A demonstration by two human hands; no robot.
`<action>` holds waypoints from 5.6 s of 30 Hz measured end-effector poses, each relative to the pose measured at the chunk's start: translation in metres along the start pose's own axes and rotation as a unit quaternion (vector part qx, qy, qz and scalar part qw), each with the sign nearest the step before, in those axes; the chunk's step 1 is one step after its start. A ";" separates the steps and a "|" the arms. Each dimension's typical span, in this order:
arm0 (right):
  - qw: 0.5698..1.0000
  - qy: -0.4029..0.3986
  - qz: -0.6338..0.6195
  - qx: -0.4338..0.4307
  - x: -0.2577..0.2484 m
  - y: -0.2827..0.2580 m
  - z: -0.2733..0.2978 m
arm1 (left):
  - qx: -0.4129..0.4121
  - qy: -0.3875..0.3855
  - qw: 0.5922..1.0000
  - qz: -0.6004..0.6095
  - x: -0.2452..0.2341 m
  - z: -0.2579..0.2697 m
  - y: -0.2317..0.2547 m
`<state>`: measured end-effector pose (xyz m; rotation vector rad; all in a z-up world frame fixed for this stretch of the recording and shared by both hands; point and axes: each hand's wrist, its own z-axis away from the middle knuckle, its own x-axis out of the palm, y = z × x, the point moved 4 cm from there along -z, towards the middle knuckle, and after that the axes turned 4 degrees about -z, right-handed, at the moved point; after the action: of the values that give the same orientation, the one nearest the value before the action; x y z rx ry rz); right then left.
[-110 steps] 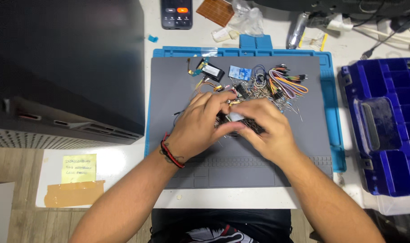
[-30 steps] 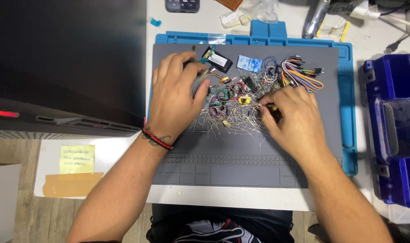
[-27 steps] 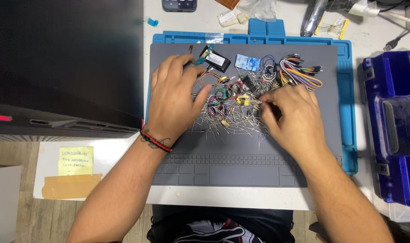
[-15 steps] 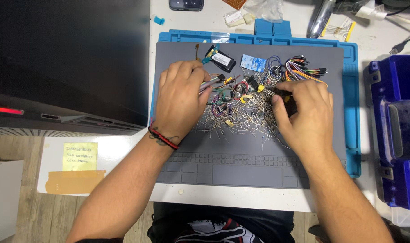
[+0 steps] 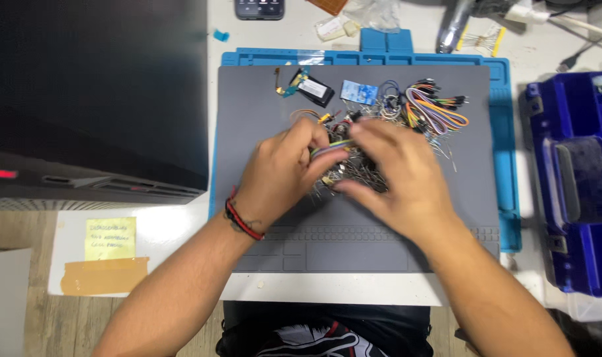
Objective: The person sorts a pile of electronic components on a gray mat, picking up various wires and small parts. They separate the items by type and place them into a blue compartmentalized box.
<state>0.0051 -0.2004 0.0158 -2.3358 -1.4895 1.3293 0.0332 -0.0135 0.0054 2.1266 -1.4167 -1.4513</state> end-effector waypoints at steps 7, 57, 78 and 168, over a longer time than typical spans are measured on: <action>0.998 0.028 0.044 0.017 -0.006 0.006 0.006 | -0.088 -0.033 0.971 0.218 0.016 0.002 0.008; 0.933 -0.034 0.284 0.217 -0.036 0.115 0.040 | -0.088 0.002 0.986 -0.143 -0.007 -0.007 -0.029; 0.992 0.120 0.042 0.021 -0.029 0.019 0.006 | 0.018 -0.001 0.998 0.060 0.006 -0.003 0.020; 0.892 0.150 -0.389 0.177 -0.010 0.022 0.018 | -0.066 -0.051 0.953 0.292 0.016 0.005 0.023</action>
<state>0.0069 -0.2267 0.0007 -1.3821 -1.6283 0.8667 0.0170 -0.0368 0.0071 1.3902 -1.7298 -1.3718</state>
